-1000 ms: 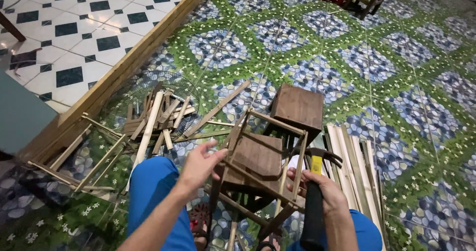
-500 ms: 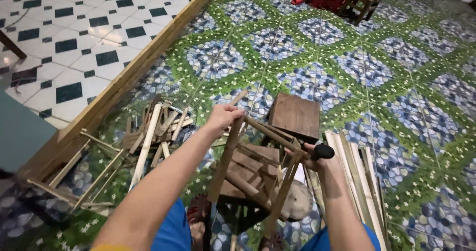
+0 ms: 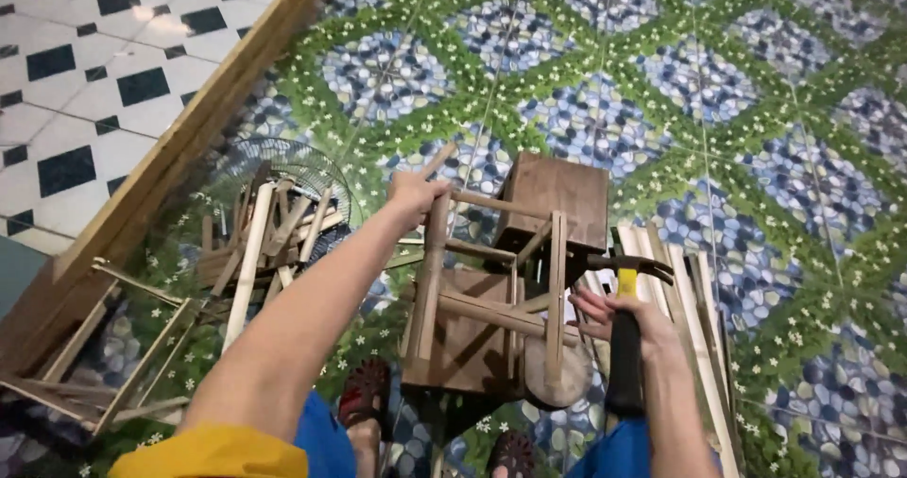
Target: Securing wooden slats to a small wooden frame using a hammer and nails
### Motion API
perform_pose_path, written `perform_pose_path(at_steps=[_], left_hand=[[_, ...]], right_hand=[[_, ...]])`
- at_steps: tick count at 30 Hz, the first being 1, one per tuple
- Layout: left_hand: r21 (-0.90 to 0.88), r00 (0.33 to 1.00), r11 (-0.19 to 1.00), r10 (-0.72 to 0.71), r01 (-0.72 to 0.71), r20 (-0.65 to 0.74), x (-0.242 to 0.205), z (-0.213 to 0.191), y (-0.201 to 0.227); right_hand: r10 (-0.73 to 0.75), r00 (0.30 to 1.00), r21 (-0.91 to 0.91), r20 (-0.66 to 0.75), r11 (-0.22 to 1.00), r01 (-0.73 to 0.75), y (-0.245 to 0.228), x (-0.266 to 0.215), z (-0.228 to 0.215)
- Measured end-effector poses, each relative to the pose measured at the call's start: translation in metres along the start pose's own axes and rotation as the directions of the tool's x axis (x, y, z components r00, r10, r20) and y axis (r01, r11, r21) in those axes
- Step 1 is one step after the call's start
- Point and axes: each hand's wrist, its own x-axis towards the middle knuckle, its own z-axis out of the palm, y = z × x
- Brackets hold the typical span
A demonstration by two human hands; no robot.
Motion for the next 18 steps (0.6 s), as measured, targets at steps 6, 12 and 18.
perform_pose_path(at_steps=[6, 12, 18], left_hand=[[-0.275, 0.979, 0.960, 0.002, 0.056, 0.206, -0.037, -0.033, -0.012], [-0.163, 0.959, 0.986, 0.011, 0.036, 0.282, -0.103, -0.054, -0.060], [-0.391, 0.971, 0.918, 0.024, 0.073, 0.240, -0.125, -0.053, -0.083]], right_hand=[[-0.216, 0.973, -0.115, 0.082, 0.968, 0.225, 0.054, -0.019, 0.004], [-0.315, 0.933, -0.018, 0.173, 0.946, 0.323, 0.079, -0.029, 0.016], [-0.281, 0.952, 0.023, 0.120, 0.960, 0.280, 0.090, -0.016, -0.007]])
